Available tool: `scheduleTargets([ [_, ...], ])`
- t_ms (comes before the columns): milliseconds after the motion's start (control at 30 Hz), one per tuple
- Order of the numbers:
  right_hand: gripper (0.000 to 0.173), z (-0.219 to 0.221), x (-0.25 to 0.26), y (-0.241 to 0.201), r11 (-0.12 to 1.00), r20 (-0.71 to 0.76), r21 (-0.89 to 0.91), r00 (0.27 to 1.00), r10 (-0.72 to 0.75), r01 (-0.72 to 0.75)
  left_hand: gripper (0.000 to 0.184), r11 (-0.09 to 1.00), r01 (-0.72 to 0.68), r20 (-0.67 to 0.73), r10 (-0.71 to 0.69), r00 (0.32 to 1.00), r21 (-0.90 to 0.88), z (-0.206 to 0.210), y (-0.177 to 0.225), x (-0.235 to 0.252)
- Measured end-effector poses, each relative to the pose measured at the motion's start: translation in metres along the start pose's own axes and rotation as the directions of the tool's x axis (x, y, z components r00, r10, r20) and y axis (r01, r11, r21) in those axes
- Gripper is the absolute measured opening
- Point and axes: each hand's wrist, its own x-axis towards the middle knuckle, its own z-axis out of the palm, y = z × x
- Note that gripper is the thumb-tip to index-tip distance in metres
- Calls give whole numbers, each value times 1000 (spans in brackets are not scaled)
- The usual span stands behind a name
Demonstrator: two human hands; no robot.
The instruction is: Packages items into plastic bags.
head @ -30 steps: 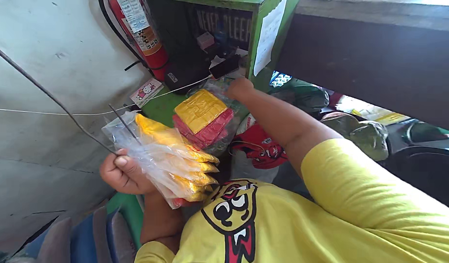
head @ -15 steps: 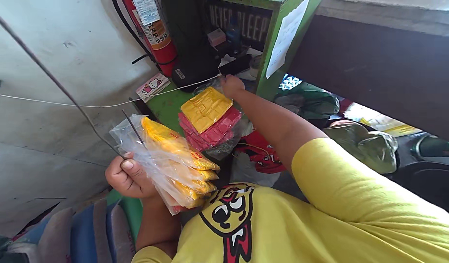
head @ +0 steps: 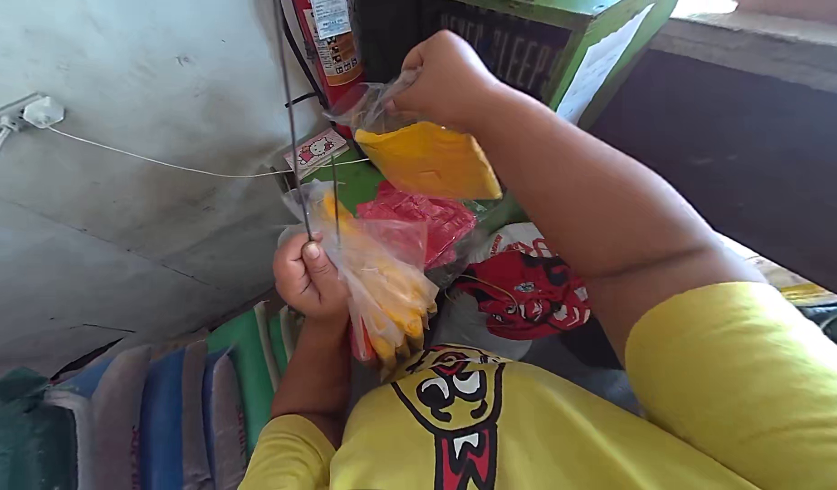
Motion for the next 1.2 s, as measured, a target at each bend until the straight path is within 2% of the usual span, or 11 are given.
scheduleTargets([
  [200,15,-22,-43,-37,977,-70,-17,974,-214,213,23,998,-8,13,9,1000,-55,21,8,5],
  [400,12,-16,-74,-47,909,-157,20,899,-409,417,22,992,-42,-15,41,999,-120,33,10,10],
  [600,18,-9,-86,-44,790,-179,5,777,-603,614,22,992,-34,-8,33,999,-125,35,14,9],
  [800,18,4,-99,-39,631,-156,-190,611,-776,752,24,998,21,7,-21,1000,-62,35,24,5],
  [900,12,37,-112,-32,539,-75,-97,534,-842,837,18,988,16,-38,-22,999,-154,36,21,9],
  [967,12,49,-117,-26,559,-25,44,560,-828,828,19,983,35,-43,-43,998,-178,33,20,11],
  [1000,13,46,-116,-24,582,-8,191,594,-805,791,20,980,51,-29,-57,998,-190,29,20,11],
  [1067,26,35,-111,-18,562,59,582,658,-750,588,20,968,50,-15,-55,998,-245,21,16,8],
  [1100,29,34,-109,-13,503,65,744,702,-710,440,20,968,44,-5,-47,999,-249,17,14,6],
  [1133,27,38,-106,-10,445,22,823,764,-644,352,21,970,37,9,-36,999,-239,13,11,5],
  [1200,27,52,-105,-10,440,-88,822,843,-531,363,20,974,35,46,-25,999,-222,8,9,5],
])
